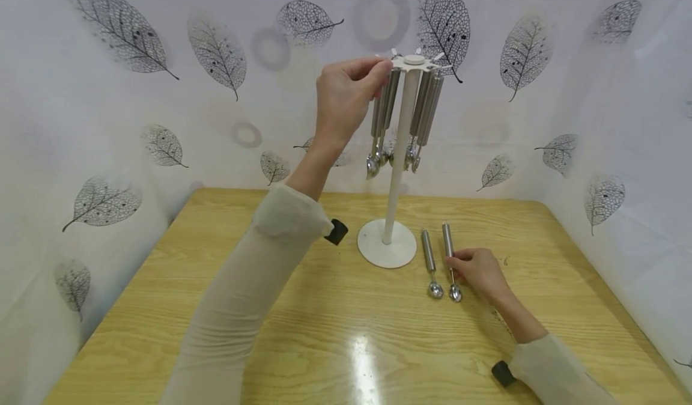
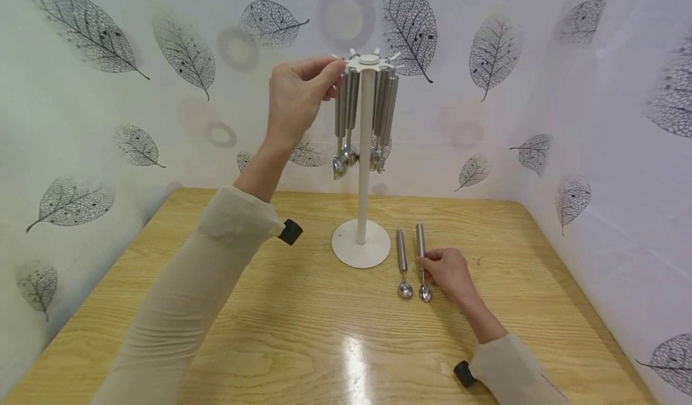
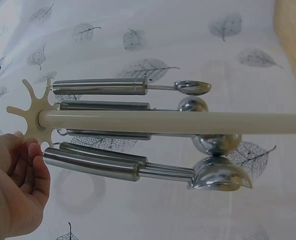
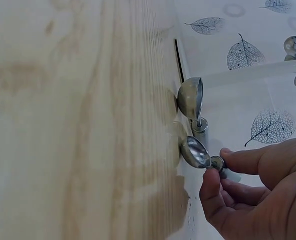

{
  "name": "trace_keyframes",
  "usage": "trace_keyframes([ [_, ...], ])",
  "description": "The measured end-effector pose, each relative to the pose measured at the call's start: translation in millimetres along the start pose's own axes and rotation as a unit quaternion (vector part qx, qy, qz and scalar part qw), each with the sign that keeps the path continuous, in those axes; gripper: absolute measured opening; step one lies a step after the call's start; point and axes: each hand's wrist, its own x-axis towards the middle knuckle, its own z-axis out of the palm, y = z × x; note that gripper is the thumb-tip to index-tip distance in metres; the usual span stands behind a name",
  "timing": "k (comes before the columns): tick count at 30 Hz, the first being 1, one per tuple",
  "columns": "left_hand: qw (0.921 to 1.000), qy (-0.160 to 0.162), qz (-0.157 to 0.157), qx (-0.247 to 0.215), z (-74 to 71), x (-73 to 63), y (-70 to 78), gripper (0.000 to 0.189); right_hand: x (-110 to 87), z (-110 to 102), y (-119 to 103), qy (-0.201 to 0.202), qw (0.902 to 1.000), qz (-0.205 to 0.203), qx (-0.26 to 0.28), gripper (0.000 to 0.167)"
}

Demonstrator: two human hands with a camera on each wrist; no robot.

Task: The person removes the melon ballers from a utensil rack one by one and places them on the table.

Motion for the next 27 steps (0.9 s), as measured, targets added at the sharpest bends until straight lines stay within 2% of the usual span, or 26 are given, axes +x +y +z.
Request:
trace_keyframes([
  [10, 1.0, 0.001, -0.003, -0.002, 0.3, 0.1, 0.7, 0.016, 0.1, 2.7, 0.8, -0.017, 0.9998, 0.008, 0.009, 0.035],
  [27, 1.0, 0.004, 0.002, -0.004, 0.1, -1.0, 0.3, 0.017, 0.7, 6.5, 1.2, -0.003, 0.9998, 0.0, -0.019, 0.037],
])
